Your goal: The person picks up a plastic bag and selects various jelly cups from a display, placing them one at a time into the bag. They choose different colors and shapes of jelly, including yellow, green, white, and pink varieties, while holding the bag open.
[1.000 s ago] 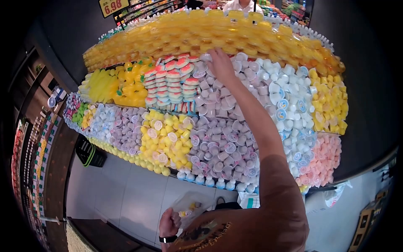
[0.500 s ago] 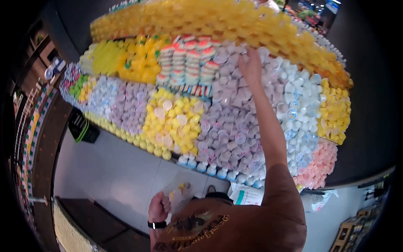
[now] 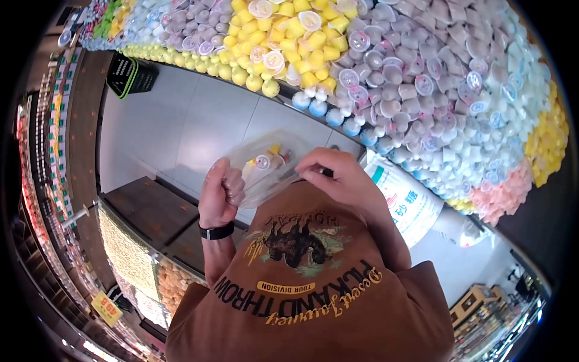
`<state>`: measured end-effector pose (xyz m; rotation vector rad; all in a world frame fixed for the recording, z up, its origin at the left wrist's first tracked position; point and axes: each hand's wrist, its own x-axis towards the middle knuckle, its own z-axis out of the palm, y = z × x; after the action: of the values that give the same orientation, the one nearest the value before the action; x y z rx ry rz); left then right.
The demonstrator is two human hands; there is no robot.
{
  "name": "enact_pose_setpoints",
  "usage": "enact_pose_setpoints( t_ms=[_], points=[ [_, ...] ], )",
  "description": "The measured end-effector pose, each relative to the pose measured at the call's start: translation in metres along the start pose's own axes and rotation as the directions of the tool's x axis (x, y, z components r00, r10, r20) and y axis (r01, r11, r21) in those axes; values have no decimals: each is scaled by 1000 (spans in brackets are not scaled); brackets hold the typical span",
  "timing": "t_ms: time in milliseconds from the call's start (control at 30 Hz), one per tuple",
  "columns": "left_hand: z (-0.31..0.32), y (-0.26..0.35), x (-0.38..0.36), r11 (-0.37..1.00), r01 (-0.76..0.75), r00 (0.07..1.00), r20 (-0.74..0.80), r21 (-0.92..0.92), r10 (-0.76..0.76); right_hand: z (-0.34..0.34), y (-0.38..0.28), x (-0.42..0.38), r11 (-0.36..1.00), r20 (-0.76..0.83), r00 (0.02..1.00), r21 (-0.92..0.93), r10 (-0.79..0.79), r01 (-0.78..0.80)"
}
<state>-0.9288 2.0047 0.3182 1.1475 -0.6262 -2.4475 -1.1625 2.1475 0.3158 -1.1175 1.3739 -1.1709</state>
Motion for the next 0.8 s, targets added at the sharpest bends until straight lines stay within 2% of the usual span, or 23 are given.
enact_pose_setpoints(
  t_ms=[167, 233, 267, 300, 400, 467, 500, 533, 567, 700, 800],
  points=[
    [8, 10, -16, 999, -26, 1000, 16, 21, 26, 21, 4, 30, 987, 192, 975, -92, -112, 131],
    [9, 11, -20, 999, -36, 996, 83, 33, 33, 38, 28, 57, 968, 251, 953, -140, -169, 209],
    [9, 11, -21, 999, -40, 992, 118, 36, 36, 46, 50, 70, 949, 286, 948, -233, -142, 212],
    [10, 10, -22, 999, -37, 990, 138, 22, 33, 55, 73, 80, 921, 318, 942, -324, -109, 216],
    [15, 8, -22, 999, -42, 981, 187, 7, 40, 79, 109, 98, 716, 360, 870, -698, 335, 13],
    [22, 5, -19, 997, -62, 977, 205, 38, 53, 99, 153, 93, 859, 298, 918, -506, 262, -81],
    [25, 1, -18, 997, -61, 985, 164, 57, 51, 103, 156, 90, 918, 268, 942, -387, 203, -87],
    [29, -3, -15, 995, -59, 991, 122, 75, 50, 105, 159, 88, 931, 265, 947, -355, 181, -79],
    [31, -7, -14, 994, -56, 996, 81, 94, 48, 107, 163, 87, 942, 260, 953, -331, 156, -64],
    [24, -14, -8, 996, -69, 980, 190, 58, 57, 100, 166, 79, 957, 193, 980, -290, 49, 10],
    [22, -8, -10, 997, -60, 987, 151, 44, 53, 92, 159, 78, 937, 168, 985, -336, -42, 97]
  ],
)
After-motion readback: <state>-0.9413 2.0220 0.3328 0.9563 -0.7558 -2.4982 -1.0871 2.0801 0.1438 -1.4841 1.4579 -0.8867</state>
